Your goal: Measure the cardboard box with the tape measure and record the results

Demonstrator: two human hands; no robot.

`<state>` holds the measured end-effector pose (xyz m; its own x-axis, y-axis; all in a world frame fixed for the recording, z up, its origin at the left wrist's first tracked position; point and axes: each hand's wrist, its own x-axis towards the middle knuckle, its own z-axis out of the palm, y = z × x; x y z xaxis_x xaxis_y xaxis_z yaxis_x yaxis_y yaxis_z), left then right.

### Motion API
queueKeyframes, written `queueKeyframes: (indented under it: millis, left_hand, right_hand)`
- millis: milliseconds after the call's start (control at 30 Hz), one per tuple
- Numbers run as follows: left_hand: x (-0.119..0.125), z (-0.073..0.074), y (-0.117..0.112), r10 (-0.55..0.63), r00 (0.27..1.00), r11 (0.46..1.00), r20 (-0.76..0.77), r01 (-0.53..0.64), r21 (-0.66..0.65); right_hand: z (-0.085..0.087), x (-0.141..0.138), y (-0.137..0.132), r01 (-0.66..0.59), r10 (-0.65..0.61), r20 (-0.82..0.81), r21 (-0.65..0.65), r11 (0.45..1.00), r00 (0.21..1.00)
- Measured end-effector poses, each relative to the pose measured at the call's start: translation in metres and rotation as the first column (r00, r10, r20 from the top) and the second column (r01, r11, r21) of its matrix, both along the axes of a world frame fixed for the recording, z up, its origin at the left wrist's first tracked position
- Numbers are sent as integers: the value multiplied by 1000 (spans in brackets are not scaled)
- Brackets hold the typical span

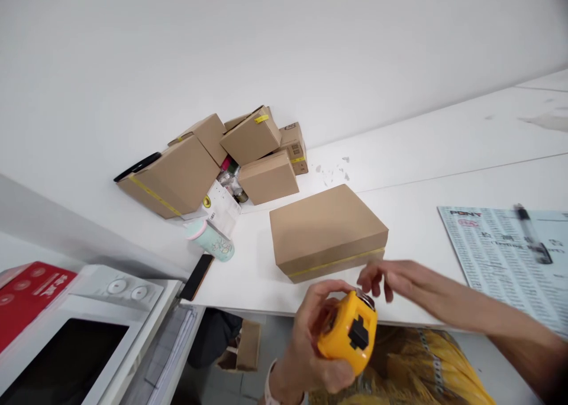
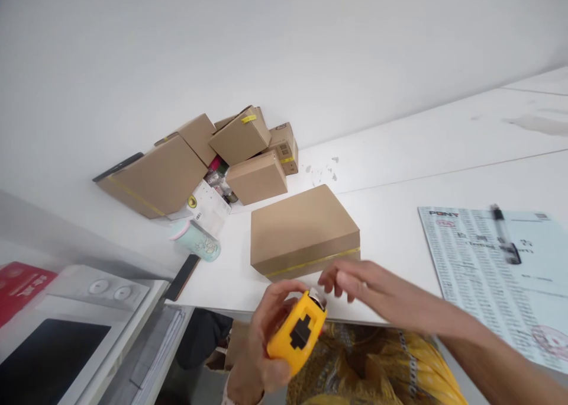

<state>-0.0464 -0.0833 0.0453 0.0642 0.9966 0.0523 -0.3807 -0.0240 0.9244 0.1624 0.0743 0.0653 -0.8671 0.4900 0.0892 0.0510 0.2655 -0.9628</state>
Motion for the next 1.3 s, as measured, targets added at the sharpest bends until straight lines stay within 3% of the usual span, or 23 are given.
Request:
queueKeyframes:
  millis: [133,267,367,467,567,700,867,1033,1300]
  left_hand:
    - [18,-18,8,14,994,1000,-106,-13,11]
    - [24,-21,6,40,985,998,-165,-48,-44]
    - [17,-14,2,-92,982,985,-167,65,-161]
    - [14,-13,1,-281,960,926,-18,266,-269]
    - [22,-16,10,-253,935,932,247,304,-196]
    - [40,-8,44,-33,920,990,390,85,-116]
    - [49,-4,80,131,911,977,392,-52,-207]
    - [48,-16,83,155,901,967,406,-56,-247]
    - [40,-12,83,131,918,964,374,-30,-264]
  right_hand:
    - [-8,-2,-32,139,-138,13,-81,987,990]
    - [1,-6,-22,230,-226,46,-93,969,973]
    - [18,-12,15,266,-265,17,-49,963,964]
    - [40,-29,73,384,-383,-31,56,921,923]
    - [50,-59,130,337,-340,5,133,932,940]
    - [37,-110,175,254,-299,130,283,925,945]
    - [4,-150,192,291,-399,210,409,865,892]
    - [-16,-150,193,317,-456,256,440,840,852]
    - [-18,-140,188,275,-415,248,451,849,875]
